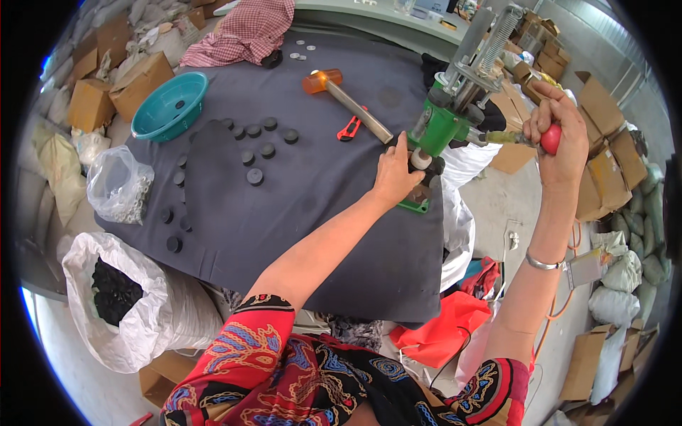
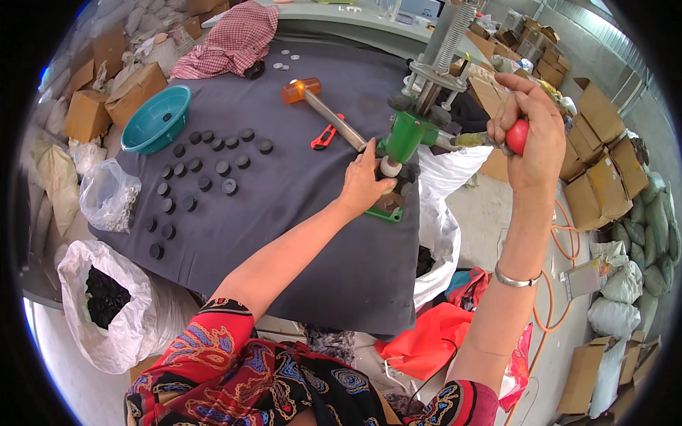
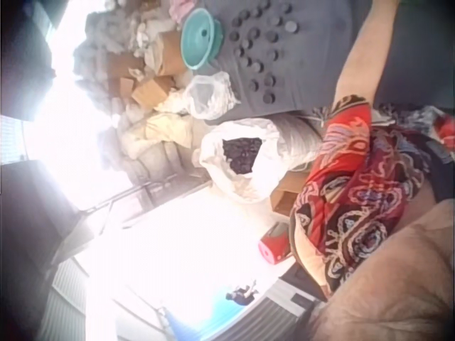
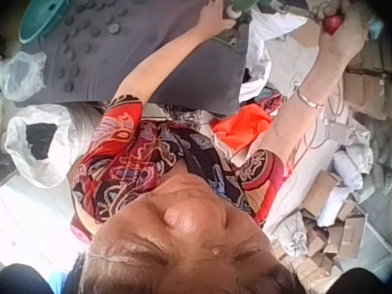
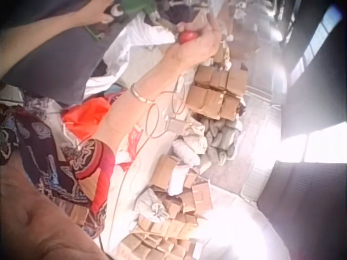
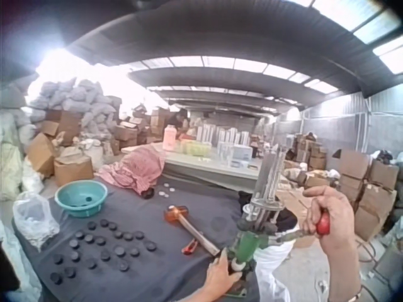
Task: The person inserts metal bearings into circular plastic caps by hand, arranges the parts on the table, and then presses each assembled component using a manual press tool.
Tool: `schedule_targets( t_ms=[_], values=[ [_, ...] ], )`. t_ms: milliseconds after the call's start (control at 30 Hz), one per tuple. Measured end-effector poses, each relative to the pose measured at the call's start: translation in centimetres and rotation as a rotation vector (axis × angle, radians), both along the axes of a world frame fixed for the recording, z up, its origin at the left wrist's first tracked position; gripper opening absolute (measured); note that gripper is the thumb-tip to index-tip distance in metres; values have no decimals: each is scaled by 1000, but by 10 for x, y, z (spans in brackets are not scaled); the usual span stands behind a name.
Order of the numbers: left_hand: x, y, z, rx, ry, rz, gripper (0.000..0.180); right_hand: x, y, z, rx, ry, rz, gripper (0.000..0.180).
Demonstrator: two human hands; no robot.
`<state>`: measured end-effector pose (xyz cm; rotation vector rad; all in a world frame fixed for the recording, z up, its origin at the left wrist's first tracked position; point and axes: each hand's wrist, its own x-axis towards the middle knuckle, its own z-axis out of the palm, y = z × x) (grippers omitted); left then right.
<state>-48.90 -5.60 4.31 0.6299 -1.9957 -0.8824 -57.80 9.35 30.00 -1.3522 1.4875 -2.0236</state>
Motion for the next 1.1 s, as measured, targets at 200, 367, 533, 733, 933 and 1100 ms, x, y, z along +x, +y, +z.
schedule_targets(
  t_ms=[200, 367, 533, 733, 933, 1100],
  values=[
    [-2, 5, 3, 47, -8, -42, 93, 9, 13, -16, -32, 7, -20, 32],
    [22, 6, 10, 11, 35, -49, 90, 33, 45, -111, -207, 256, -80, 27],
    [111, 9, 21, -25, 9, 23, 75, 45, 55, -171, -67, 304, -211, 23],
    [263, 0, 27, -339, 29, 331, 38, 6, 59, -122, -120, 184, -87, 27],
    [402, -12, 9, -464, -443, 852, 32, 10, 12, -43, -39, 17, 58, 26],
    [410, -18, 2, -335, -813, 763, 33, 2, 16, -27, -18, -26, -3, 27]
  ],
)
